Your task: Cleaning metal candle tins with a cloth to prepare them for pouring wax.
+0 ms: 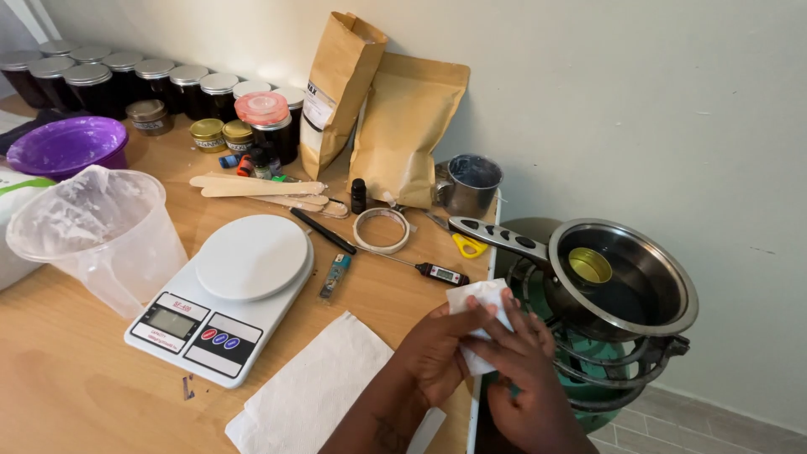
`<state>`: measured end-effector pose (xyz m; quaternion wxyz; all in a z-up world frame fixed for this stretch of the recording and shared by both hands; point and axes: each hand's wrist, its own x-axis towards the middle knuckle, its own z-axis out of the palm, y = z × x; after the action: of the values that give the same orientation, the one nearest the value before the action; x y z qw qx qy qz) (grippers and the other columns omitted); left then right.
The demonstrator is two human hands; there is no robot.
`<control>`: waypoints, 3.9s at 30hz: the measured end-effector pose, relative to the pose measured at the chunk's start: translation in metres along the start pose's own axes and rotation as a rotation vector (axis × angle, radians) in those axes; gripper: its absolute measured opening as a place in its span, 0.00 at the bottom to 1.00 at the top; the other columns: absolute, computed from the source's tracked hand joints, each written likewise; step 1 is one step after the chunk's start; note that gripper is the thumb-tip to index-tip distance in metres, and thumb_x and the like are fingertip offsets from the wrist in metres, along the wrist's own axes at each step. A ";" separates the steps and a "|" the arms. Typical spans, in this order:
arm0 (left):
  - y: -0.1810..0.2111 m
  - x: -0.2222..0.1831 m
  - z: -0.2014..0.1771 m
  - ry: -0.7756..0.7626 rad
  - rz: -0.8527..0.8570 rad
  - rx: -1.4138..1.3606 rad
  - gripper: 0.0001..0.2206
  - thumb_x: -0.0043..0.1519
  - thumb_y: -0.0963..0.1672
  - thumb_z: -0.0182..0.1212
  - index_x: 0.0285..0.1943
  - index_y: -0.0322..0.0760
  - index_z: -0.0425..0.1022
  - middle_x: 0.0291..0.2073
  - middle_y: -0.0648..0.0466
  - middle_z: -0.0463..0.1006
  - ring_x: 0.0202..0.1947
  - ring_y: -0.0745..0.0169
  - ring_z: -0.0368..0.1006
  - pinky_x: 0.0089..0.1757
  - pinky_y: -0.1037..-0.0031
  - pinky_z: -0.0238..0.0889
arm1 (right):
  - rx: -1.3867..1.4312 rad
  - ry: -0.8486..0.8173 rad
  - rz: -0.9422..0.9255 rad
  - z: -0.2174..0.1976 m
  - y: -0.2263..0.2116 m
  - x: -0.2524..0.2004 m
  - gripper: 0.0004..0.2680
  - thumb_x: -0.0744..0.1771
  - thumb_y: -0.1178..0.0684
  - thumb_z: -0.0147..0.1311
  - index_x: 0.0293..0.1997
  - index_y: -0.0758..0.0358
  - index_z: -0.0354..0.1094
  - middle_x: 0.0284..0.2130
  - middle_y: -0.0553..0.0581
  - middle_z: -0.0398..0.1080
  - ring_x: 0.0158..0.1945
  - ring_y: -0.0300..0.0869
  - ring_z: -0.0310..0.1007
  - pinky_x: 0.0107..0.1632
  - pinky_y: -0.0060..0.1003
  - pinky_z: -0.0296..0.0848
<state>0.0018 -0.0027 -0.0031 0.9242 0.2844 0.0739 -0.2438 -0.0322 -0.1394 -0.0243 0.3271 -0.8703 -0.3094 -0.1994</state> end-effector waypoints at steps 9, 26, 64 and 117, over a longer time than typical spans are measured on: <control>0.002 0.000 0.006 0.235 -0.061 0.190 0.16 0.56 0.47 0.60 0.50 0.35 0.72 0.37 0.47 0.78 0.37 0.53 0.73 0.38 0.64 0.67 | 0.971 0.464 1.030 -0.019 -0.016 0.024 0.17 0.61 0.57 0.49 0.56 0.68 0.64 0.44 0.63 0.69 0.43 0.48 0.66 0.39 0.41 0.64; 0.009 -0.001 0.000 0.153 0.029 0.582 0.14 0.45 0.32 0.47 0.30 0.31 0.79 0.33 0.49 0.81 0.31 0.58 0.74 0.32 0.73 0.68 | 1.167 0.256 0.844 -0.010 0.058 -0.017 0.08 0.62 0.70 0.47 0.40 0.76 0.72 0.42 0.66 0.71 0.40 0.51 0.69 0.34 0.43 0.69; 0.007 -0.010 0.006 0.260 0.051 0.390 0.13 0.50 0.38 0.69 0.31 0.37 0.64 0.32 0.45 0.78 0.24 0.57 0.72 0.26 0.72 0.71 | 1.135 0.620 1.036 -0.002 -0.068 0.038 0.24 0.58 0.55 0.46 0.61 0.70 0.60 0.57 0.65 0.68 0.62 0.47 0.65 0.61 0.39 0.62; 0.003 -0.014 0.016 0.326 0.090 0.271 0.10 0.61 0.47 0.56 0.47 0.41 0.71 0.32 0.52 0.74 0.36 0.63 0.71 0.38 0.76 0.62 | 0.638 0.710 0.822 0.055 -0.017 0.027 0.03 0.61 0.65 0.57 0.34 0.69 0.73 0.26 0.60 0.75 0.29 0.38 0.71 0.34 0.31 0.69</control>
<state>-0.0092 -0.0037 0.0149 0.8634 0.4446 0.1760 -0.1608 -0.0160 -0.0802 -0.0413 0.7034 -0.6585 0.1334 -0.2320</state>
